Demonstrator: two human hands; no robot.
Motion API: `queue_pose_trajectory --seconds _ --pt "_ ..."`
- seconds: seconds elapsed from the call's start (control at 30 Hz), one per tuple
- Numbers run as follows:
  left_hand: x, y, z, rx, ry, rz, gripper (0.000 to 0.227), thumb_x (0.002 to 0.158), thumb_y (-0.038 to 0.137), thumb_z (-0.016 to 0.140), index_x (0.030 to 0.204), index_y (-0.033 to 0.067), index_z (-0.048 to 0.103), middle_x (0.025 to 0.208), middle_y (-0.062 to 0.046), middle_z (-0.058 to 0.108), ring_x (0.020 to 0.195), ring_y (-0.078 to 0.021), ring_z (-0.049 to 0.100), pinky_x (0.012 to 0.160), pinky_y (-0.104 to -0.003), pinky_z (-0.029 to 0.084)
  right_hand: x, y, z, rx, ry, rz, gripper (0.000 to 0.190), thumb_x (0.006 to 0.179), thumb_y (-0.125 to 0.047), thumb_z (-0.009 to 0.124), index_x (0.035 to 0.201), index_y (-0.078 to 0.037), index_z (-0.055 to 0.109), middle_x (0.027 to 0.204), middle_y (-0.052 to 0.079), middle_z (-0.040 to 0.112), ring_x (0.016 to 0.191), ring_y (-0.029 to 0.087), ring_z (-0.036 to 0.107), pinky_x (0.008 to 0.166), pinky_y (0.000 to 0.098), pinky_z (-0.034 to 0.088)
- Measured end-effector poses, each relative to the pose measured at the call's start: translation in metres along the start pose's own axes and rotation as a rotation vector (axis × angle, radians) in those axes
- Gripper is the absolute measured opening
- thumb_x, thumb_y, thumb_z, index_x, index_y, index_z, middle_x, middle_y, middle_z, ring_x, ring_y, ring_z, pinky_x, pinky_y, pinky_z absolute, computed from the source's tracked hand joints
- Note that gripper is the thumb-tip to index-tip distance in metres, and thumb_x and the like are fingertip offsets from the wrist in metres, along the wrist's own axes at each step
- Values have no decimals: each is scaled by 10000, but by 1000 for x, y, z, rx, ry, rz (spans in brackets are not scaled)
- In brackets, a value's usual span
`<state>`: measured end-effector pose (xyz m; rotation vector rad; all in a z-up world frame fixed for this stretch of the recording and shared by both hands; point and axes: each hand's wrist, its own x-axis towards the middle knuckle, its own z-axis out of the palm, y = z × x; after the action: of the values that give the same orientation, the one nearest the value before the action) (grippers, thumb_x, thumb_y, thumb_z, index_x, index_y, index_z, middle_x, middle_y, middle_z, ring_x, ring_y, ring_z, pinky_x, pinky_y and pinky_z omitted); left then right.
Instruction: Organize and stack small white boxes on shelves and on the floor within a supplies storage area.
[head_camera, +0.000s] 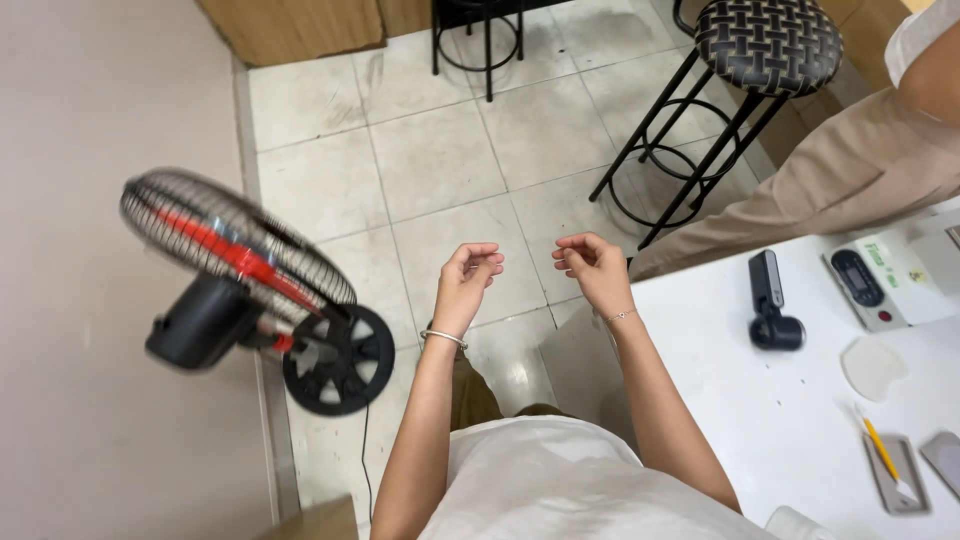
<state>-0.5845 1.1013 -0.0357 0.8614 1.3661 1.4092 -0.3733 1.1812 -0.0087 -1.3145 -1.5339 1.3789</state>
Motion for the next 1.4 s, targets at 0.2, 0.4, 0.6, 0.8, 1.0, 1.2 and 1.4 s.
queue_pose_trajectory --seconds 0.2,0.4,0.6,0.8,1.0,1.2,1.4 --pt "174 31 -21 1 -134 -8 229 971 97 594 1186 49 659 1084 -55 736 969 -129 709 836 -272 550 138 -16 22 34 112 -18 182 970 -42 564 1087 -10 699 974 64 762 869 137 736 745 275 575" --pt "334 78 -39 13 -248 -6 217 983 137 609 1176 58 668 1090 -51 740 982 -125 711 854 -276 549 271 -56 39 44 248 -14 186 972 -39 560 1093 -6 697 979 63 768 868 138 741 736 273 564" --pt "452 88 -34 15 -348 -64 220 979 157 621 1177 73 668 1101 -43 744 983 -114 707 853 -274 551 361 -77 48 70 339 58 194 967 -36 554 1091 -5 699 985 70 766 883 140 744 752 274 577" --pt "565 86 8 7 -422 -127 232 974 139 615 1186 63 674 1111 -51 744 985 -125 701 854 -285 543 474 -67 14 99 409 116 203 966 -32 542 1098 2 691 987 79 768 881 147 749 751 278 576" --pt "712 100 74 66 -451 -89 244 970 143 611 1196 67 662 1124 -47 739 998 -126 709 882 -283 550 630 -70 -43 112 417 52 225 956 -12 534 1110 2 696 989 78 768 873 145 738 758 271 572" --pt "851 119 162 67 -498 -54 233 982 164 627 1188 58 658 1101 -60 743 999 -139 710 865 -286 540 762 -86 -117 110 435 29 238 932 13 540 1114 -7 692 989 72 762 876 135 735 754 258 564" --pt "947 102 230 61 -582 -100 231 975 150 626 1185 62 660 1111 -57 747 994 -138 706 862 -288 543 850 -72 -176 132 505 39 254 919 26 528 1118 -12 681 995 72 768 880 132 741 750 253 569"
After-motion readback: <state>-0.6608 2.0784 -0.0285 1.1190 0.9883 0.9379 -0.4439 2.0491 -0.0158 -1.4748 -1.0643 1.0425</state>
